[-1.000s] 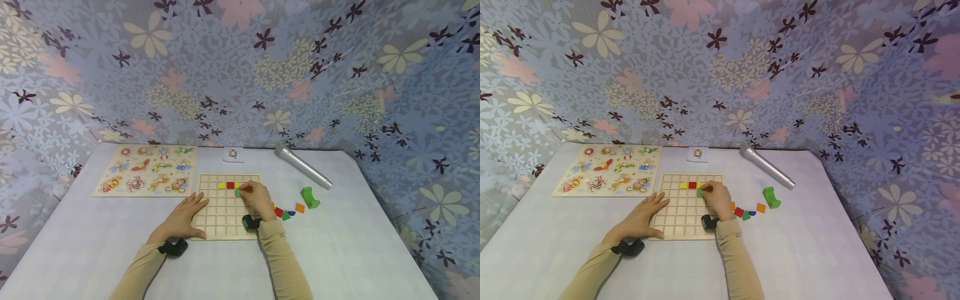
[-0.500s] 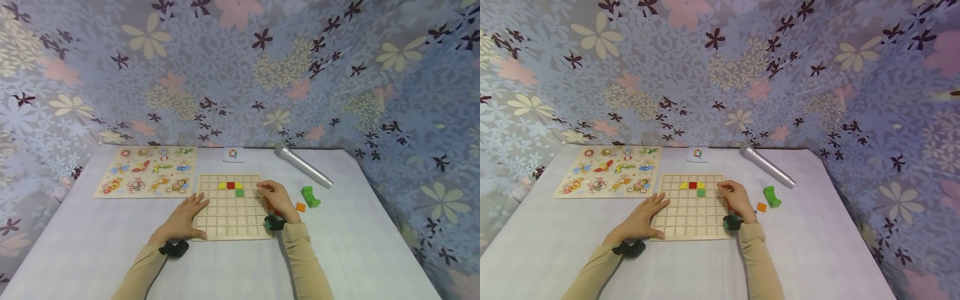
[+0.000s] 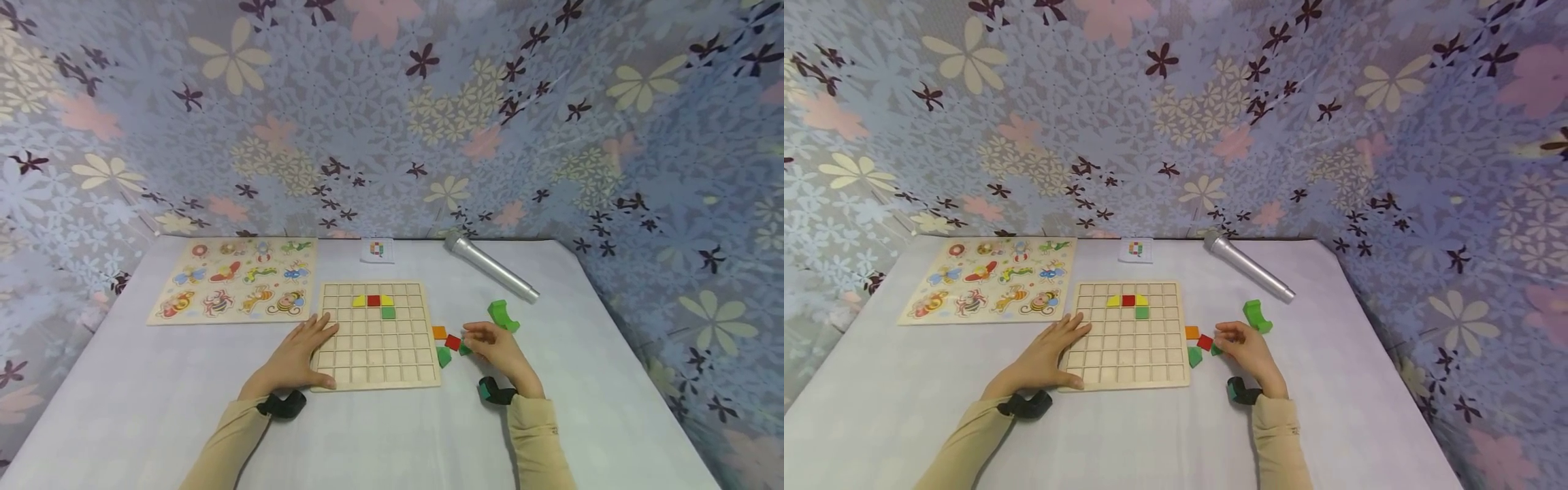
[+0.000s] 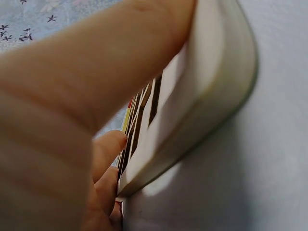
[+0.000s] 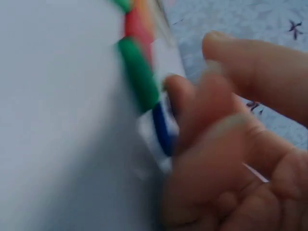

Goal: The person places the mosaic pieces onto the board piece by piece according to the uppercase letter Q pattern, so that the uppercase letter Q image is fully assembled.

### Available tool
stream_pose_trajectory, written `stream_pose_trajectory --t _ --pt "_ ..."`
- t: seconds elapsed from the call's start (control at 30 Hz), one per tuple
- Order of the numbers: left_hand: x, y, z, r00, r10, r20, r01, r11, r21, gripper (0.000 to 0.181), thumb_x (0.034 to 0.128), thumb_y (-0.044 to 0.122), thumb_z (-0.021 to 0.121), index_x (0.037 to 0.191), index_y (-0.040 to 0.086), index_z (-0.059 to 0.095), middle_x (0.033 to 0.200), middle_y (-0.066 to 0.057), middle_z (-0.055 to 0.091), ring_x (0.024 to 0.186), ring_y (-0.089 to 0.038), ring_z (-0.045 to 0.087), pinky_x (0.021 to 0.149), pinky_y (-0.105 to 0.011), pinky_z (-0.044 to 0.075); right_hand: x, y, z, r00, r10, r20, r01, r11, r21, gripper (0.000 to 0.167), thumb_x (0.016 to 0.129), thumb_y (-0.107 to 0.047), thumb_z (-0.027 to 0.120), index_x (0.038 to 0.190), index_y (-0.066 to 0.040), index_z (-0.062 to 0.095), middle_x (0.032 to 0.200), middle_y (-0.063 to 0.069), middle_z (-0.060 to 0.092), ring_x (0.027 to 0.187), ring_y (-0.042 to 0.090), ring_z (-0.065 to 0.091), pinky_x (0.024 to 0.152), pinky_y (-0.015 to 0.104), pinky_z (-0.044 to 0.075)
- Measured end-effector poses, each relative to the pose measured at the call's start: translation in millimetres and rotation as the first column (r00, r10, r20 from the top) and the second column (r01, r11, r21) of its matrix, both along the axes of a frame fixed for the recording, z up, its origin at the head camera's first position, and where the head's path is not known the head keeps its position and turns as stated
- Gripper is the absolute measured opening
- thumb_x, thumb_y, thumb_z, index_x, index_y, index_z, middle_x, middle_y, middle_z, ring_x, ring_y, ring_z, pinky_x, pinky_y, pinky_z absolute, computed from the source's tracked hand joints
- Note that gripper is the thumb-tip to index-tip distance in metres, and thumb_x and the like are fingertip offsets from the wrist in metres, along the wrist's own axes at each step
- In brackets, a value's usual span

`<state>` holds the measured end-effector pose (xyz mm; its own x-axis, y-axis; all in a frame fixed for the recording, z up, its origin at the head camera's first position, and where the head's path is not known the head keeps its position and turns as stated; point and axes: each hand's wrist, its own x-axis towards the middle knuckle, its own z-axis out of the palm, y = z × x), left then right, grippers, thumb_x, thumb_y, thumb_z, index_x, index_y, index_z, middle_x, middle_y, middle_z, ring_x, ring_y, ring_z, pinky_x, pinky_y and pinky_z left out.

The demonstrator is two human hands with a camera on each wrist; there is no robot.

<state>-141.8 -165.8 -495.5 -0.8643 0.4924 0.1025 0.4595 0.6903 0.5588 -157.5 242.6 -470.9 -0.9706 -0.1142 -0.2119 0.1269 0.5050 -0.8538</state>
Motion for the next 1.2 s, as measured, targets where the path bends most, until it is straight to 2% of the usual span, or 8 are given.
stream_pose_trajectory --t 0.1,0.23,0.37,0.6,0.73,0.83,1.0,1.2 --pt "-1.7 -1.1 -0.6 1.000 -0.017 -0.006 0.017 1.000 0.004 0.108 0.0629 0.065 0.077 0.147 0.009 0.040 0.157 -0.021 0.028 0.146 -0.044 0.020 0.120 -0.056 0.016 3.5 4.0 -4.6 0.998 -0.049 -0.038 0.051 0.998 0.038 0.038 0.092 -0.015 0.065 0.128 -0.004 0.059 0.124 0.018 0.064 0.083 0.007 0.054 0.061 0.019 0.047" --pt "-4.1 -2.4 0.0 0.999 -0.008 0.037 0.008 1.000 -0.020 0.108 0.0614 0.057 0.082 0.148 0.007 0.039 0.159 -0.020 0.025 0.147 -0.045 0.017 0.118 -0.059 0.016 6.4 7.8 -5.5 0.994 -0.089 -0.067 0.094 0.993 0.075 0.039 0.091 -0.011 0.064 0.129 -0.006 0.059 0.130 0.020 0.059 0.068 0.007 0.049 0.054 0.019 0.043" --pt "-4.8 -0.8 0.4 0.999 0.013 0.047 -0.011 0.998 -0.061 0.108 0.0612 0.052 0.084 0.148 0.008 0.039 0.160 -0.018 0.024 0.148 -0.043 0.017 0.119 -0.058 0.016 6.9 9.7 -4.5 0.991 -0.095 -0.093 0.104 0.990 0.099 0.038 0.089 -0.007 0.063 0.127 -0.005 0.059 0.127 0.021 0.059 0.058 0.008 0.042 0.051 0.019 0.039" --pt "-4.2 1.7 2.9 0.998 0.013 0.065 -0.008 0.998 -0.070 0.108 0.0617 0.052 0.084 0.148 0.007 0.038 0.160 -0.017 0.023 0.148 -0.042 0.016 0.120 -0.056 0.015 6.2 1.7 -7.6 0.990 -0.065 -0.122 0.084 0.983 0.164 0.038 0.088 -0.004 0.062 0.125 -0.006 0.061 0.116 0.021 0.061 0.065 0.012 0.047 0.052 0.018 0.040" --pt "-4.0 0.5 2.3 0.998 0.014 0.066 -0.009 0.997 -0.076 0.107 0.0619 0.052 0.084 0.148 0.008 0.039 0.160 -0.017 0.023 0.148 -0.042 0.017 0.120 -0.057 0.016 2.2 -17.0 -12.9 0.990 -0.027 -0.138 0.047 0.988 0.145 0.038 0.087 -0.007 0.066 0.124 -0.006 0.063 0.119 0.019 0.065 0.063 0.010 0.044 0.052 0.017 0.037" --pt "-4.4 0.6 3.0 0.998 0.009 0.067 -0.004 0.997 -0.072 0.107 0.0618 0.051 0.084 0.148 0.008 0.039 0.160 -0.017 0.023 0.148 -0.042 0.017 0.120 -0.056 0.015 -4.1 -30.8 -16.9 0.991 -0.038 -0.128 0.049 0.995 0.084 0.038 0.085 -0.009 0.070 0.123 -0.008 0.064 0.124 0.014 0.066 0.054 0.006 0.037 0.050 0.017 0.033" --pt "-3.8 2.0 3.0 0.996 0.006 0.083 0.000 0.998 -0.069 0.108 0.0624 0.053 0.083 0.149 0.007 0.037 0.160 -0.018 0.022 0.149 -0.042 0.014 0.120 -0.057 0.014 -13.1 -42.3 -19.7 0.990 -0.097 -0.107 0.103 0.993 0.056 0.040 0.084 -0.009 0.072 0.123 -0.011 0.063 0.127 0.012 0.065 0.059 0.010 0.038 0.052 0.018 0.032" --pt "-2.6 1.6 4.4 0.996 0.021 0.082 -0.015 0.997 -0.073 0.107 0.0624 0.051 0.084 0.149 0.007 0.038 0.160 -0.018 0.023 0.149 -0.042 0.015 0.120 -0.057 0.014 -22.0 -54.9 -17.3 0.982 -0.115 -0.149 0.128 0.988 0.086 0.043 0.082 -0.006 0.071 0.124 -0.011 0.063 0.123 0.013 0.065 0.084 0.021 0.054 0.065 0.020 0.039"
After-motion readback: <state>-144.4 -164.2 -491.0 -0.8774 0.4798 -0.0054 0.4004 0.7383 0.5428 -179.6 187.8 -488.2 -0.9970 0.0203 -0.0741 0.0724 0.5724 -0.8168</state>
